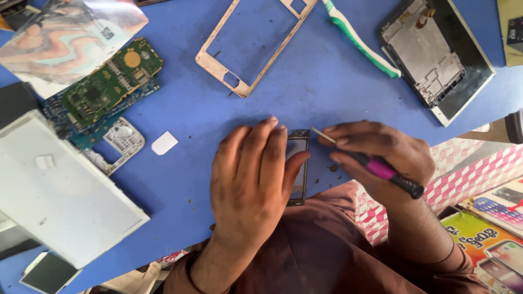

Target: The person uses a small screwdriver to pry and scrape along the edges of a smartphone screen assembly. They repeatedly lift and scrape the bezel area while holding the screen steady with the other hand.

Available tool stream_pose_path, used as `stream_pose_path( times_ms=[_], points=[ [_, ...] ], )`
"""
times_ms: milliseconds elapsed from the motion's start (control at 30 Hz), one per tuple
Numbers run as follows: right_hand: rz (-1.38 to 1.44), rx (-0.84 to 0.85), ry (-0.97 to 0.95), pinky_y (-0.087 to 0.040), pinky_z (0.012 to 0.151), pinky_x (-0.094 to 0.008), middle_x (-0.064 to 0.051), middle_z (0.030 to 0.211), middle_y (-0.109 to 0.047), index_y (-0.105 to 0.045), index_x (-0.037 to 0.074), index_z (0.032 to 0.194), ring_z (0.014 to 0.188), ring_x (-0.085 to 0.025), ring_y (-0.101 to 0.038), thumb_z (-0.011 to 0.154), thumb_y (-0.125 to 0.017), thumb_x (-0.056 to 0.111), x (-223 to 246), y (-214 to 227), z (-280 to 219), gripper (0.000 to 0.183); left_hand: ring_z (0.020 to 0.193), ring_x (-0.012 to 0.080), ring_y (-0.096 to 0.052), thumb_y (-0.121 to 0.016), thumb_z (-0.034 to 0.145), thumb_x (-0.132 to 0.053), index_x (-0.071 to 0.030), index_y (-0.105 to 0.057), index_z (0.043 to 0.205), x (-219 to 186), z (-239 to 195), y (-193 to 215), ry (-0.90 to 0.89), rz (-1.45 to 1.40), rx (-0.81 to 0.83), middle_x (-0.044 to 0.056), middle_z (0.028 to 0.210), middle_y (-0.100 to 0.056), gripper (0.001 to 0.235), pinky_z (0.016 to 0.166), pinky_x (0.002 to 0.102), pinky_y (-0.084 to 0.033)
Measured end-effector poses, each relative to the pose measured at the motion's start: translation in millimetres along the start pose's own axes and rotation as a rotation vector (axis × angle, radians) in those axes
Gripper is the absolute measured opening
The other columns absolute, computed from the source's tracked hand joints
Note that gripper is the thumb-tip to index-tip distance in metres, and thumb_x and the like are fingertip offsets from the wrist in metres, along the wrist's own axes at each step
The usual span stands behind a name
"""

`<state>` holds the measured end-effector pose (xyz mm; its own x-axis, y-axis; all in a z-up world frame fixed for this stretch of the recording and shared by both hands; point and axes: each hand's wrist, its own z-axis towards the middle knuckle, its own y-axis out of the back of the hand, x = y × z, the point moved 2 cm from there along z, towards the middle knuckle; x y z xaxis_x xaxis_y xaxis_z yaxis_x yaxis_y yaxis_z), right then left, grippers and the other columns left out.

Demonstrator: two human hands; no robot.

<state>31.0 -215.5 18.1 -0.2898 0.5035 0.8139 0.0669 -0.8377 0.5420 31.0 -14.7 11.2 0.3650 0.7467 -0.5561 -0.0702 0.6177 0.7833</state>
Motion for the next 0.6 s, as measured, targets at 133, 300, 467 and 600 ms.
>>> stream_pose_path(
  times_ms=[133, 300, 467, 600],
  points=[
    [0.031, 0.057, 0.059, -0.066, 0.082, -0.034, -0.019, 0.1, -0.075, -0.065, -0.001, 0.097, 0.099, -0.03, -0.079, 0.084, -0.083, -0.003, -3, 2, -1, 0.023, 0.122, 0.0302, -0.06, -0.077, 0.099, -0.029, -0.002, -0.068, 0.123, 5, -7, 12, -0.073, 0.008, 0.105, 0.01, 0.137, -0.064, 0.038, 0.092, 0.045, -0.05],
    [0.039, 0.084, 0.094, -0.065, 0.083, -0.037, -0.019, 0.099, -0.074, -0.065, -0.002, 0.095, 0.097, -0.029, -0.078, 0.082, -0.082, -0.005, -3, -2, 7, 0.022, 0.13, 0.0279, -0.056, -0.072, 0.101, -0.035, -0.008, -0.071, 0.124, 7, -13, 10, -0.1, 0.042, 0.173, 0.009, 0.146, -0.06, 0.036, 0.101, 0.047, -0.047],
    [-0.012, 0.093, 0.112, -0.065, 0.083, -0.039, -0.018, 0.099, -0.075, -0.067, -0.001, 0.095, 0.097, -0.029, -0.078, 0.081, -0.084, -0.002, -3, -7, 11, 0.022, 0.133, 0.024, -0.053, -0.072, 0.1, -0.04, -0.013, -0.074, 0.115, 6, -14, 6, -0.089, 0.095, 0.21, 0.001, 0.148, -0.059, 0.031, 0.103, 0.045, -0.043],
    [-0.075, 0.088, 0.103, -0.066, 0.081, -0.037, -0.018, 0.098, -0.075, -0.067, -0.001, 0.094, 0.096, -0.029, -0.078, 0.081, -0.085, -0.001, -4, -9, 10, 0.022, 0.134, 0.0214, -0.051, -0.073, 0.1, -0.038, -0.013, -0.077, 0.115, 8, -16, 4, -0.112, 0.091, 0.2, -0.004, 0.147, -0.06, 0.029, 0.104, 0.045, -0.042]
  ],
)
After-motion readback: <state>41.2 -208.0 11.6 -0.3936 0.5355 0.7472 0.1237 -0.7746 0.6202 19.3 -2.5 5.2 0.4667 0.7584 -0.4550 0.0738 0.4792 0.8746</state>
